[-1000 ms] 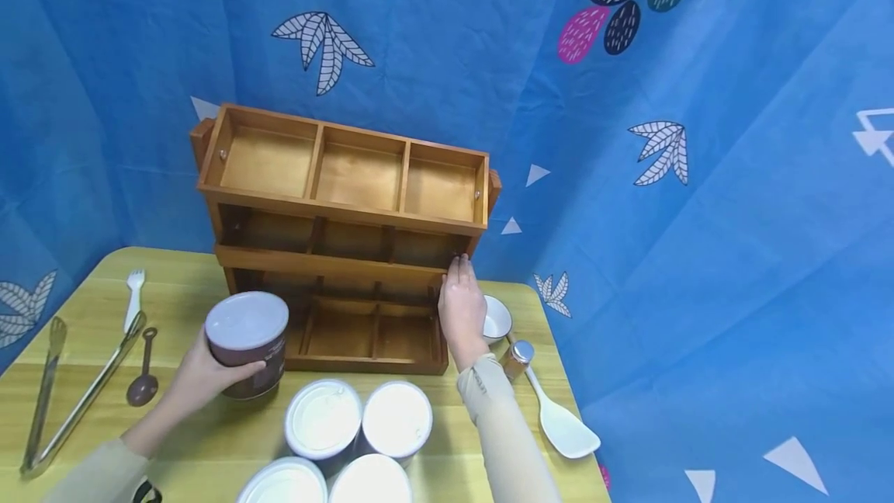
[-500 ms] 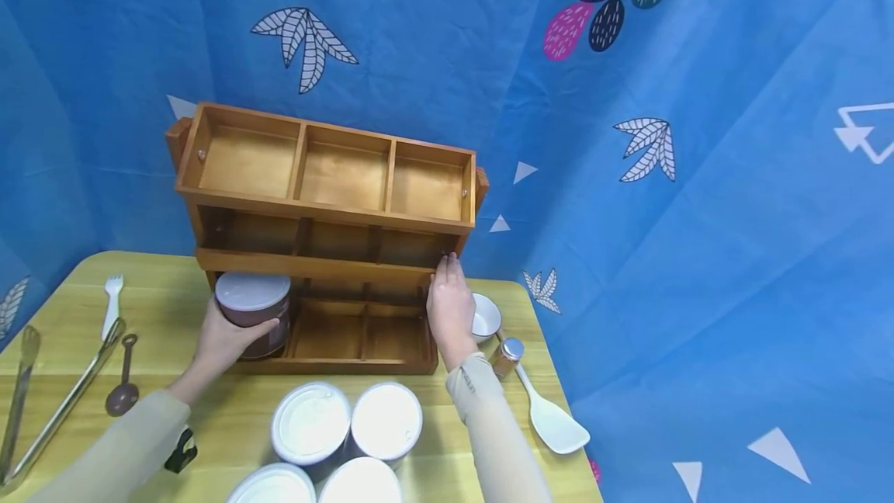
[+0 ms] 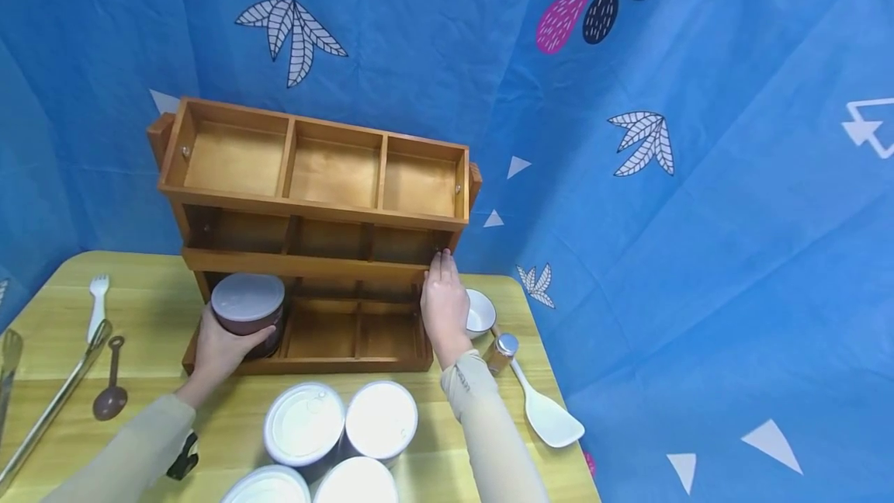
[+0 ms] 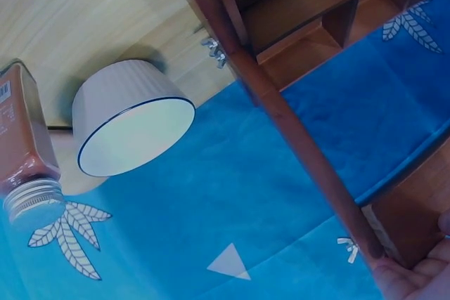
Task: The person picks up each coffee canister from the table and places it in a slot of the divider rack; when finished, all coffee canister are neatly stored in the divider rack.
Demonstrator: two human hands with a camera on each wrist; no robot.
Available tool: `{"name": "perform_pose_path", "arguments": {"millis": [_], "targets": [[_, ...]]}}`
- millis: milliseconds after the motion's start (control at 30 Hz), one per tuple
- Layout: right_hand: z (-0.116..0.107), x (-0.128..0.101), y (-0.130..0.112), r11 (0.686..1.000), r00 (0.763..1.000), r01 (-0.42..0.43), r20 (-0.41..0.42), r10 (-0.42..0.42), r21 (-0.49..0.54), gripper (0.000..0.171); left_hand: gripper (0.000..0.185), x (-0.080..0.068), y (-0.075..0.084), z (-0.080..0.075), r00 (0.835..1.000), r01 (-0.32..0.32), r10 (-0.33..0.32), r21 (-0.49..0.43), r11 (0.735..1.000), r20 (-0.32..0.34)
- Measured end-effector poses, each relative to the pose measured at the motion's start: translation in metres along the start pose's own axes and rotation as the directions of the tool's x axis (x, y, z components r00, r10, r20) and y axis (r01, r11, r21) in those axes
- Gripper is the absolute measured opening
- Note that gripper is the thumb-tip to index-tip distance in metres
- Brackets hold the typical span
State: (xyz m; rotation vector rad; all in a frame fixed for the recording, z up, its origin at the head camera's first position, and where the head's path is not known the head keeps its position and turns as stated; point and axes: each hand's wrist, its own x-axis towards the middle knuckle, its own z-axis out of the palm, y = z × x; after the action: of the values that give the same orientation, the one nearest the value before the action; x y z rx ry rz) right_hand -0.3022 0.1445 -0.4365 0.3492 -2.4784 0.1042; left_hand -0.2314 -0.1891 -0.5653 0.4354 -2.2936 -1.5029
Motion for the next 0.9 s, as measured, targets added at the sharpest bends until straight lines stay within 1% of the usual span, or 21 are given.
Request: {"name": "perform_pose_path", "arguments": {"millis": [100,233,400,467,567,600,667,733,767,800,833,900], "targets": [[-0.001,0.0,-0.002,1.0,1.0,0.006,-0.008,-0.006,0.001,0.038,0.121,-0.001,-0.004,-0.001,1.0,0.001,-0.001,-0.003,1.0,0.003],[-0.001,-0.002,-0.004,1.0,1.0,0.004,-0.01,-0.004,0.01,0.037,0.123,-0.003,-0.006,-0.003,0.999,0.023,-0.023,0.007,1.0,0.025],[0.0,-0.003,-0.004,1.0,1.0,-0.012,0.012,0.012,0.016,0.038,0.124,-0.009,-0.004,-0.01,0.997,0.058,-0.06,0.025,0.998,0.058],[0.0,-0.003,-0.003,1.0,1.0,-0.011,0.009,0.011,0.013,0.038,0.121,-0.012,-0.002,-0.013,0.996,0.06,-0.062,0.022,0.998,0.06],[0.001,-0.003,-0.003,1.0,1.0,-0.001,-0.006,0.001,0.012,0.038,0.116,-0.019,0.0,-0.02,0.997,0.041,-0.041,0.013,0.999,0.065],[0.001,-0.002,-0.003,1.0,1.0,0.001,-0.01,-0.001,0.013,0.038,0.115,-0.024,0.001,-0.024,0.997,0.021,-0.023,0.018,1.0,0.069],[0.001,-0.001,-0.002,1.0,1.0,0.003,-0.016,-0.003,0.012,0.037,0.113,-0.036,0.0,-0.032,0.996,-0.04,0.036,0.046,0.998,0.087],[0.001,0.0,-0.002,1.0,1.0,0.001,-0.018,0.0,0.015,0.037,0.114,-0.054,-0.003,-0.04,0.985,-0.124,0.111,0.088,0.988,0.134],[0.001,0.001,-0.002,1.0,1.0,-0.001,-0.017,0.001,0.015,0.037,0.115,-0.064,-0.006,-0.044,0.975,-0.166,0.147,0.107,0.98,0.168],[0.001,0.001,-0.001,1.0,1.0,-0.004,-0.012,0.004,0.015,0.037,0.116,-0.076,-0.01,-0.046,0.962,-0.208,0.179,0.131,0.969,0.205],[0.001,0.002,-0.001,1.0,1.0,-0.005,-0.009,0.006,0.018,0.037,0.118,-0.087,-0.014,-0.049,0.948,-0.238,0.197,0.145,0.96,0.25],[0.001,0.002,0.0,1.0,1.0,-0.008,0.002,0.008,0.025,0.037,0.119,-0.107,-0.021,-0.052,0.911,-0.281,0.211,0.16,0.946,0.354]]}}
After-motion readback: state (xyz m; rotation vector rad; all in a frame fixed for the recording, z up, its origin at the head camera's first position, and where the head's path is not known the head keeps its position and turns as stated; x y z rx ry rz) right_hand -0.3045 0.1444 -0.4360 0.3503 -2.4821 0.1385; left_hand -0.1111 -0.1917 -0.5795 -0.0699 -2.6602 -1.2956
